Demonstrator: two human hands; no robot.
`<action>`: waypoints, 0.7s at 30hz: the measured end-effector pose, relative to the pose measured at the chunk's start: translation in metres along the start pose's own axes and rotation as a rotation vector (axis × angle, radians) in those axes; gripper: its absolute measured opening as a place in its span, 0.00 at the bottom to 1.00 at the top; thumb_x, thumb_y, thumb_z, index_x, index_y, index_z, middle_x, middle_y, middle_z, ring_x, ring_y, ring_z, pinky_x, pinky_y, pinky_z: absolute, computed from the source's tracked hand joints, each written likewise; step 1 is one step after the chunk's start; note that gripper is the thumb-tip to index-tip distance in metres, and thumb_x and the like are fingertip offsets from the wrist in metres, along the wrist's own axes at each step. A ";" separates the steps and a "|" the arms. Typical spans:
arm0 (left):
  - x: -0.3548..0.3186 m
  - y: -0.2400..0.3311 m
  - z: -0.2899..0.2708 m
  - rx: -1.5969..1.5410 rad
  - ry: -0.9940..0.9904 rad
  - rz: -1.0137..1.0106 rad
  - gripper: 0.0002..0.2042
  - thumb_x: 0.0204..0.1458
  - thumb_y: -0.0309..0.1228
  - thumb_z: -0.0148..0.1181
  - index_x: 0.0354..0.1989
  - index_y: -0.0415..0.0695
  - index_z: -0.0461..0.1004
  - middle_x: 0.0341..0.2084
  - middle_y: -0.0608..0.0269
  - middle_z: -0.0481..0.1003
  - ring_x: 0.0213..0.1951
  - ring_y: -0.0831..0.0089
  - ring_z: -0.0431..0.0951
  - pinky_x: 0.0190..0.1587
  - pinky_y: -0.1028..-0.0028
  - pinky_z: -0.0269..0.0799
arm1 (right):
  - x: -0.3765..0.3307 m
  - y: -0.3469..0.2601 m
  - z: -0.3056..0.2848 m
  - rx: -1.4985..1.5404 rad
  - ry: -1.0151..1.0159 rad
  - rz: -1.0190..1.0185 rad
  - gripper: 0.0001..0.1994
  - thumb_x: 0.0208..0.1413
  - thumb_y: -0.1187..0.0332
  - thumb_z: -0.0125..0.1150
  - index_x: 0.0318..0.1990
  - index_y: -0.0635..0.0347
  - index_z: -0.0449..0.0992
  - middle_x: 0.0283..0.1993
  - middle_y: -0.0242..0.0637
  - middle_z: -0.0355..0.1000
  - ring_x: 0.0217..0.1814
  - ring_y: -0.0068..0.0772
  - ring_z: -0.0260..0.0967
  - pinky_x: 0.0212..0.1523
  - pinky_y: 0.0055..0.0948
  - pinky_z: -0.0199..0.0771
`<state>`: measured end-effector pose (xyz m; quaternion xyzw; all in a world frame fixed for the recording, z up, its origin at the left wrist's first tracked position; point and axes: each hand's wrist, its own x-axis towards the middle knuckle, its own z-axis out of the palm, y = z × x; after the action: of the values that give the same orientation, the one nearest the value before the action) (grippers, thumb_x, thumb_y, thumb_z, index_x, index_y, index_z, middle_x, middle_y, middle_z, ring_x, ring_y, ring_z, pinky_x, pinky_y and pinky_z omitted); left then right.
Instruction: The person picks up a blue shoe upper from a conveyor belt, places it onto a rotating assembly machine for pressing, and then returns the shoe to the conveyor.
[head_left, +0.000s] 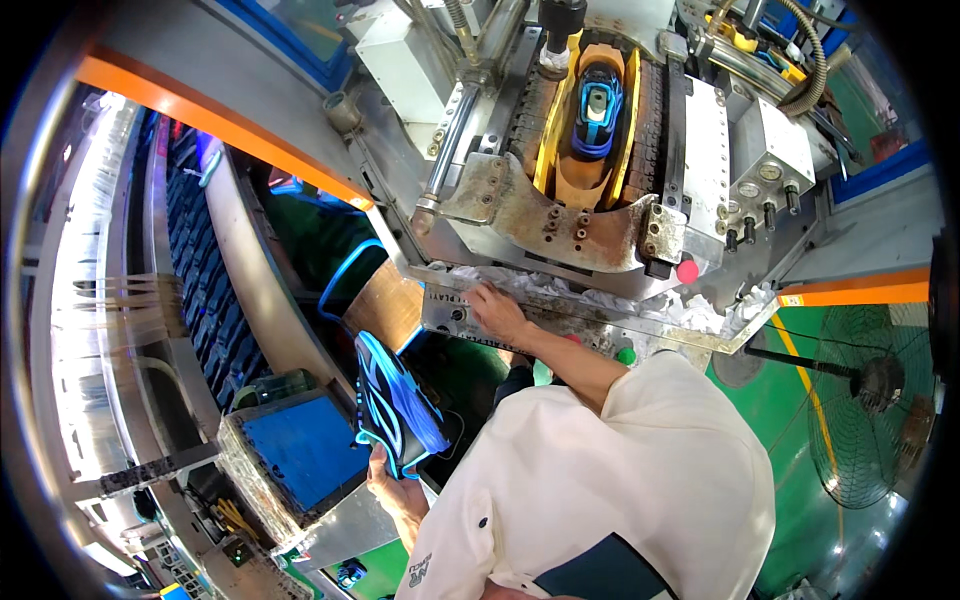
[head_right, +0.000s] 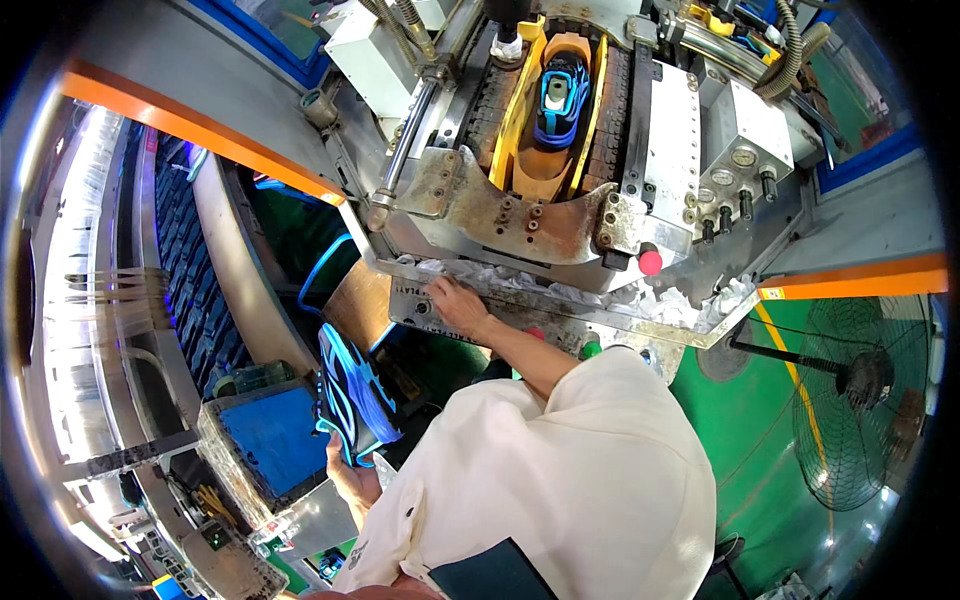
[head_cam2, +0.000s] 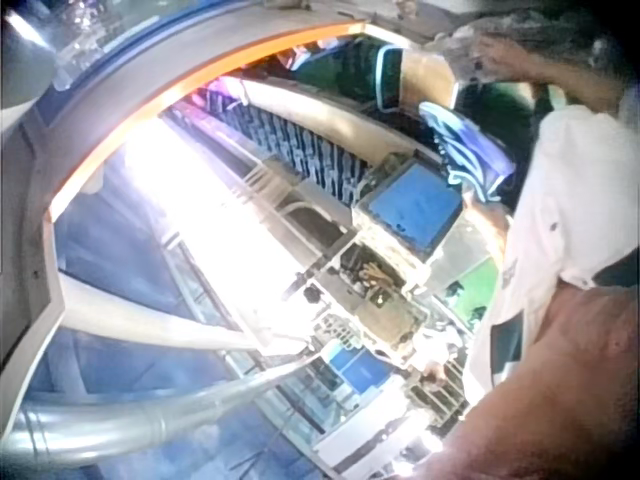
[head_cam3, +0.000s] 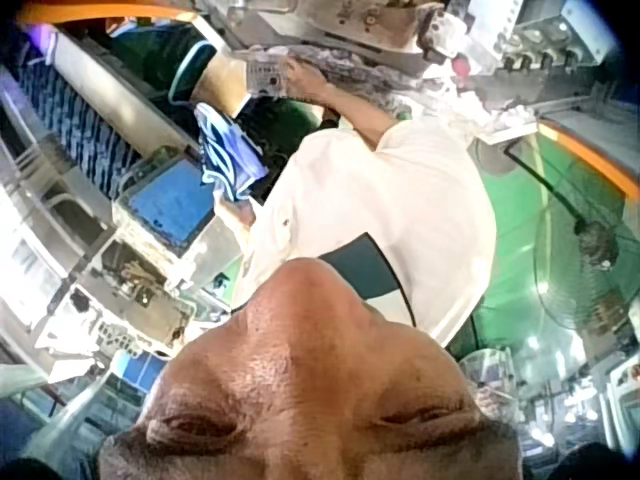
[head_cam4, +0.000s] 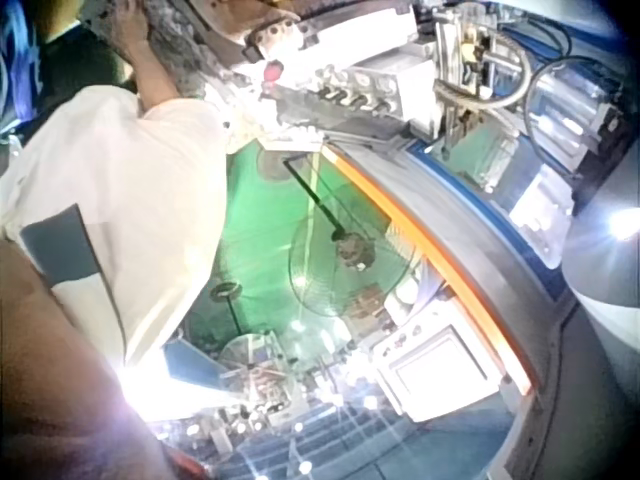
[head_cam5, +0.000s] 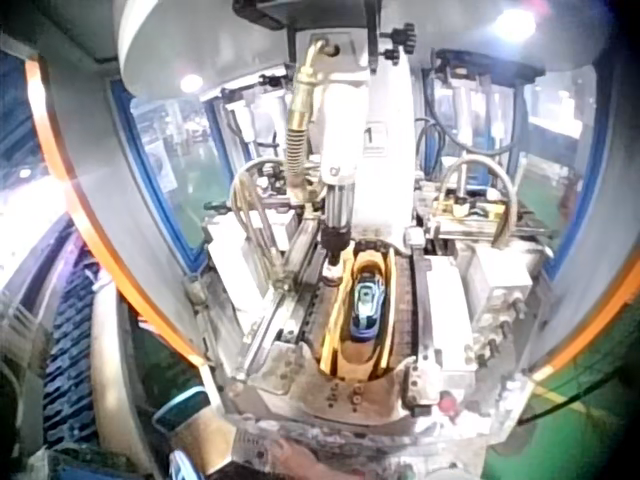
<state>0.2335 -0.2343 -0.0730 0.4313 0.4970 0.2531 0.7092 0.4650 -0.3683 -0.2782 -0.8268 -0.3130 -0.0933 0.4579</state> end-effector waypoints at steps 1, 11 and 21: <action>-0.003 0.002 0.001 0.002 -0.007 0.010 0.17 0.45 0.34 0.64 0.41 0.38 0.74 0.36 0.61 0.78 0.36 0.69 0.80 0.34 0.72 0.75 | 0.004 0.005 0.000 -0.010 0.002 -0.006 0.17 0.46 0.73 0.61 0.46 0.55 0.72 0.39 0.38 0.67 0.42 0.44 0.70 0.39 0.38 0.73; 0.023 0.002 -0.006 0.065 0.001 0.030 0.19 0.46 0.36 0.66 0.45 0.40 0.73 0.39 0.63 0.77 0.39 0.70 0.77 0.37 0.70 0.71 | 0.318 -0.007 -0.437 -0.418 0.802 0.004 0.09 0.51 0.73 0.59 0.41 0.63 0.73 0.33 0.34 0.72 0.37 0.29 0.70 0.37 0.29 0.71; 0.020 -0.002 0.011 -0.010 -0.009 0.070 0.18 0.44 0.35 0.66 0.41 0.38 0.75 0.34 0.61 0.78 0.33 0.69 0.79 0.30 0.72 0.72 | 0.353 -0.004 -0.472 -0.591 0.619 0.106 0.10 0.54 0.72 0.56 0.42 0.64 0.74 0.34 0.37 0.73 0.36 0.31 0.71 0.37 0.30 0.72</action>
<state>0.2513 -0.2238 -0.0833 0.4462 0.4770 0.2785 0.7042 0.8027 -0.5989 0.1463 -0.8704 -0.0777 -0.3989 0.2779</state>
